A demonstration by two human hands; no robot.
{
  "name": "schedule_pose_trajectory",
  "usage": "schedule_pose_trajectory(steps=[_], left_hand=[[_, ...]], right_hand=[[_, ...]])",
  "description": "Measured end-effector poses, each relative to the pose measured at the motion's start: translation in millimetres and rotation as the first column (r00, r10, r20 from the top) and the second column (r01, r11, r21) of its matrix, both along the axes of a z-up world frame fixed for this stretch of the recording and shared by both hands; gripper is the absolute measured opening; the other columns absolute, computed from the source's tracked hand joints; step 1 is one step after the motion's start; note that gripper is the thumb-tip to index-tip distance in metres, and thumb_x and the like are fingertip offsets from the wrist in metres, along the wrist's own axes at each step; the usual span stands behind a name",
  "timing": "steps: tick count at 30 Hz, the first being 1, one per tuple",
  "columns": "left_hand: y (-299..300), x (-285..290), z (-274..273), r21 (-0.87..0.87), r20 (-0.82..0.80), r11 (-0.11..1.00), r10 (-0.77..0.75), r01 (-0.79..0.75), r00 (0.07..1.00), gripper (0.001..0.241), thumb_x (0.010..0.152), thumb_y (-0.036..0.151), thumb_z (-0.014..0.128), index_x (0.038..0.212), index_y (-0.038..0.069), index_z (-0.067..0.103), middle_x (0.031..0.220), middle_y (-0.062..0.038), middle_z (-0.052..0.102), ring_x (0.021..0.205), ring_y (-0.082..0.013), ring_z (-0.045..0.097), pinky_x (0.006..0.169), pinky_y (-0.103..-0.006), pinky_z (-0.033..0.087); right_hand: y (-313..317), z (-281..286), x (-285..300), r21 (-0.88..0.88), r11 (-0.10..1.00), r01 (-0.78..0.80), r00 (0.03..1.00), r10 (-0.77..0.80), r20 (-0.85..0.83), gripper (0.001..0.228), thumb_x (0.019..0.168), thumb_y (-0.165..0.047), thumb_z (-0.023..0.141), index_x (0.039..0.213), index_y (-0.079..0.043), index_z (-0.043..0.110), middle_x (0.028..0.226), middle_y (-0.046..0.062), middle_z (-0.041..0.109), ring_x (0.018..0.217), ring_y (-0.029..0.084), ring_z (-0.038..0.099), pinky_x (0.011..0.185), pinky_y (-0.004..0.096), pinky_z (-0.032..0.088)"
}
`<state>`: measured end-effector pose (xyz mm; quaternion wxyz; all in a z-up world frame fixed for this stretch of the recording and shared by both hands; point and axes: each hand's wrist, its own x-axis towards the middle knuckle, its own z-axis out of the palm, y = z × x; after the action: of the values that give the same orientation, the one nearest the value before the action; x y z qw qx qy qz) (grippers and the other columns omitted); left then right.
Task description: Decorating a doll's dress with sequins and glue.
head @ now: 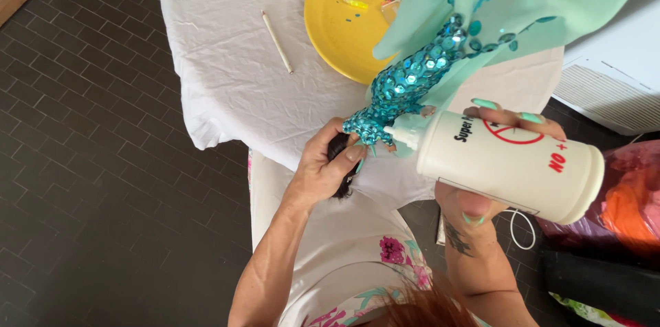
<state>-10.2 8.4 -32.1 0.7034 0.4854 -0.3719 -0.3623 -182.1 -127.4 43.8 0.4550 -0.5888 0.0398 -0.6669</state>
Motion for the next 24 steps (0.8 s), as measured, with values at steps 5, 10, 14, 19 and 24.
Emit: schedule_pose_trajectory(steps=[5,10,14,19,24], left_hand=[[-0.4,0.3,2.0,-0.003,0.005,1.000,-0.013,0.013,1.000,0.009,0.106,0.011,0.069,0.110,0.014,0.062,0.100,0.006,0.055,0.085,-0.0095,0.053,0.079,-0.0280,0.046],[-1.3,-0.1,-0.7,-0.030,-0.018,0.999,-0.021,0.021,1.000,0.009,0.107,0.010,0.069,0.110,0.014,0.061,0.101,0.005,0.056,0.082,-0.0098,0.053,0.075,-0.0285,0.047],[-0.9,0.0,-0.5,-0.044,-0.007,0.999,-0.013,0.012,1.000,0.007,0.109,0.011,0.067,0.114,0.013,0.063,0.104,0.004,0.058,0.089,-0.0106,0.059,0.083,-0.0282,0.050],[-2.4,-1.1,0.9,-0.054,-0.022,0.999,-0.009,0.008,1.000,0.008,0.108,0.009,0.067,0.110,0.013,0.060,0.102,0.004,0.057,0.086,-0.0114,0.057,0.077,-0.0295,0.049],[-3.2,-1.6,-2.6,-0.091,-0.034,0.996,-0.014,0.011,0.999,0.008,0.110,0.008,0.066,0.114,0.013,0.060,0.104,0.004,0.057,0.085,-0.0113,0.056,0.077,-0.0292,0.048]], right_hand=[[-1.7,-3.0,0.1,-0.033,0.999,0.029,1.000,-0.029,-0.003,0.105,0.084,-0.076,0.089,0.158,-0.014,0.049,0.139,0.017,0.073,0.133,0.031,0.075,0.124,0.045,0.063],[2.0,1.9,-0.2,-0.036,0.999,0.009,0.999,-0.010,-0.032,0.102,0.085,-0.074,0.088,0.159,-0.016,0.047,0.140,0.012,0.069,0.134,0.026,0.073,0.130,0.047,0.062],[2.2,-2.1,-4.7,-0.001,0.997,-0.073,0.997,0.072,-0.034,0.104,0.082,-0.069,0.093,0.161,-0.019,0.048,0.144,0.014,0.073,0.141,0.030,0.073,0.135,0.048,0.060],[1.3,0.5,-2.1,-0.016,0.998,-0.066,0.997,0.066,-0.035,0.102,0.081,-0.068,0.093,0.159,-0.019,0.049,0.142,0.011,0.073,0.138,0.027,0.073,0.136,0.048,0.059],[-4.1,-2.4,3.1,-0.111,0.987,0.113,0.993,-0.116,-0.020,0.108,0.085,-0.081,0.081,0.160,-0.012,0.045,0.138,0.015,0.072,0.129,0.029,0.075,0.125,0.046,0.062]])
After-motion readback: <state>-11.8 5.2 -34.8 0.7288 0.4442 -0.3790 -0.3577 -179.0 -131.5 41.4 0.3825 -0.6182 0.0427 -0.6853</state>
